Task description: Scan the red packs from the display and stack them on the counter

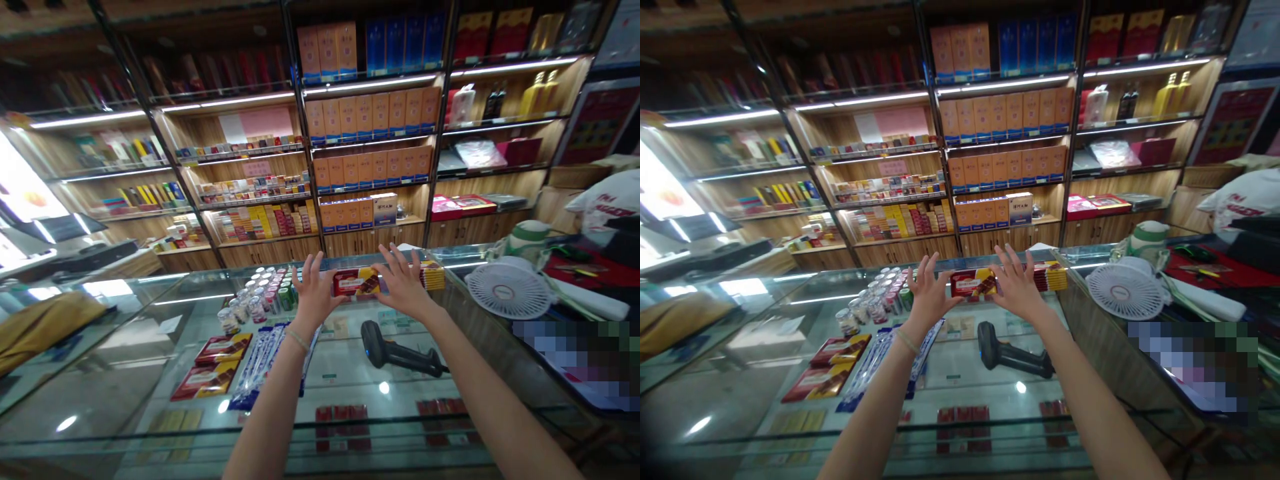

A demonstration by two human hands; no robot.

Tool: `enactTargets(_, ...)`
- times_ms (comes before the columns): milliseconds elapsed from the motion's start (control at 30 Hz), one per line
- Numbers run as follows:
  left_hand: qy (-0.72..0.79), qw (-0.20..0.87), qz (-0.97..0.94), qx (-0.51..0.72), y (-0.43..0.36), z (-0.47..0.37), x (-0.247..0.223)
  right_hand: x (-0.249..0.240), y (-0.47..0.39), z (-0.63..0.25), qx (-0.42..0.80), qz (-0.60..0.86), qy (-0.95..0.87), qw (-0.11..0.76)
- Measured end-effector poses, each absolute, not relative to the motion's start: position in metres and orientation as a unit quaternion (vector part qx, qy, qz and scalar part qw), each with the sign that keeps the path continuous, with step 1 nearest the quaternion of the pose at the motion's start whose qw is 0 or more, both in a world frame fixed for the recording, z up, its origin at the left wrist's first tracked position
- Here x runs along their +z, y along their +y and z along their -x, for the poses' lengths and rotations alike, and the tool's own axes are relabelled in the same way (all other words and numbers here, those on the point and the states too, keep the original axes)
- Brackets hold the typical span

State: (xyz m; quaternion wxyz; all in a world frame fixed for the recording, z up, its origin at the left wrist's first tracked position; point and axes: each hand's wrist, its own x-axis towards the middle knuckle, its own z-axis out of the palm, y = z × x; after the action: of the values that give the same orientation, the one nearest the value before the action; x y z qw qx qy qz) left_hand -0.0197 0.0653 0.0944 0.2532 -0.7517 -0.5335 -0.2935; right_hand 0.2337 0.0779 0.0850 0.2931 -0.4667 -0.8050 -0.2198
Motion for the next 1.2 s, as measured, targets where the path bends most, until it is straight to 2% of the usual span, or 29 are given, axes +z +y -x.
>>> enactTargets(600, -0.55, 0.215, 0.738, -0.327, 0.085, -0.009, 0.059, 0.062, 0.091, -0.26, -0.203, 0.488, -0.791, 0.306)
enactTargets(800, -0.563, 0.219, 0.717, -0.348, 0.078, -0.009, 0.051, 0.058, 0.091, -0.267, -0.173, 0.486, -0.78, 0.353)
enactTargets(1200, -0.548, 0.208, 0.74, -0.328, 0.085, -0.001, 0.041, 0.049, 0.094, -0.266, -0.093, 0.446, -0.815, 0.359)
